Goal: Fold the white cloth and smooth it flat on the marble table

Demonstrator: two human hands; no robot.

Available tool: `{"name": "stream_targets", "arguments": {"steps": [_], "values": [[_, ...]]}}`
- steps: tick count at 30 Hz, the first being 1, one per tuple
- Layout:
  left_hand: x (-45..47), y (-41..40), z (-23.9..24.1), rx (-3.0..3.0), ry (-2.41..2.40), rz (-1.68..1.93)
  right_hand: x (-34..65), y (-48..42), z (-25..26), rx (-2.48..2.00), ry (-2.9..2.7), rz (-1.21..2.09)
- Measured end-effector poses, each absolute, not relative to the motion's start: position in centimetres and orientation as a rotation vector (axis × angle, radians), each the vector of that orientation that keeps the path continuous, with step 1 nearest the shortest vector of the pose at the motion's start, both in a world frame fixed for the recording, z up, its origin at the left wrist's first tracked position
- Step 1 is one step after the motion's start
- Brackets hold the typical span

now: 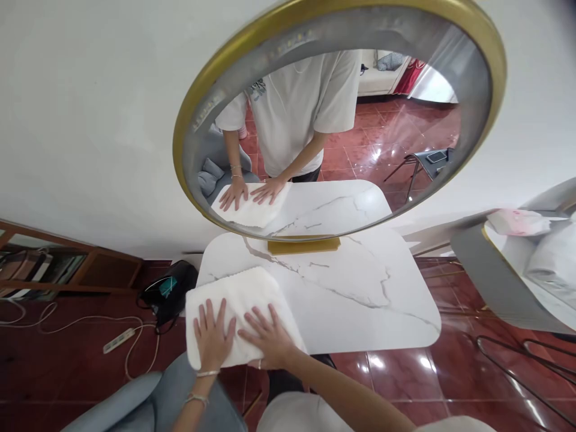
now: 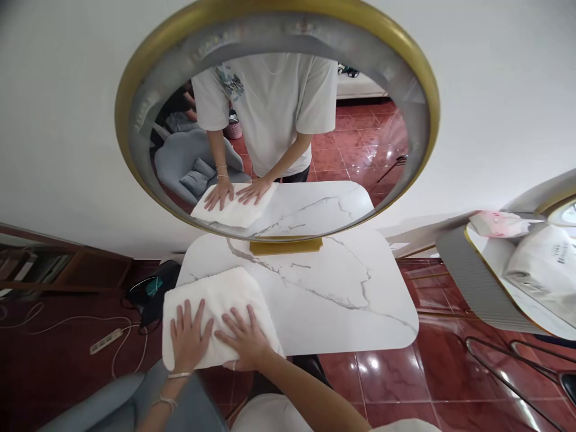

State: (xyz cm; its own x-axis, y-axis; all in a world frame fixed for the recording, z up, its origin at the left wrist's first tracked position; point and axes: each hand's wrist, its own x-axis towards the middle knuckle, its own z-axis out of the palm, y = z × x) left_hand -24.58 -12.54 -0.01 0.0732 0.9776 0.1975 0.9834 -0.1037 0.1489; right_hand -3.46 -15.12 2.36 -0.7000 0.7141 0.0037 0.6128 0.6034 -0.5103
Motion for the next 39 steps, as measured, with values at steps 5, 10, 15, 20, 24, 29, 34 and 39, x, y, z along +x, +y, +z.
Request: {"name": "stream_targets", "arguments": {"steps": [5,10,15,20,24,29,34,39], "values": [[-15.5,-14.1,-0.5,-2.366,-2.049,-0.408,5.4,-17.6,0.5,-1.17,-2.593,0.542],[-4.4,-13.3,-1.0,-2.594,-1.83,-0.499,14.8,-20.9,-1.4,-1.639,-2.429,0.208],[5.6,-12.5,-1.7,-2.849,-1.499,-0.612,21.9,-24.1,-3.1,-2.282,-1.943,-0.028],[11.9,-11.4,-2.5,-2.963,-1.267,-0.684,27.3,-22.9,-4.0,-2.518,-1.695,-0.101],[14.4,-8.9,-2.5,-2.928,-1.391,-0.705,30.1,-19.5,-3.8,-2.514,-1.746,-0.111],[16.1,-5.4,-1.8,-2.808,-1.606,-0.676,32.1,-14.4,-3.0,-2.501,-1.795,-0.085],[17.1,-2.6,-1.5,-2.739,-1.716,-0.632,32.8,-9.8,-2.3,-2.52,-1.738,-0.003],[17.7,-0.5,-0.9,-2.684,-1.838,-0.558,33.0,-5.9,-1.9,-2.479,-1.764,0.064]]}}
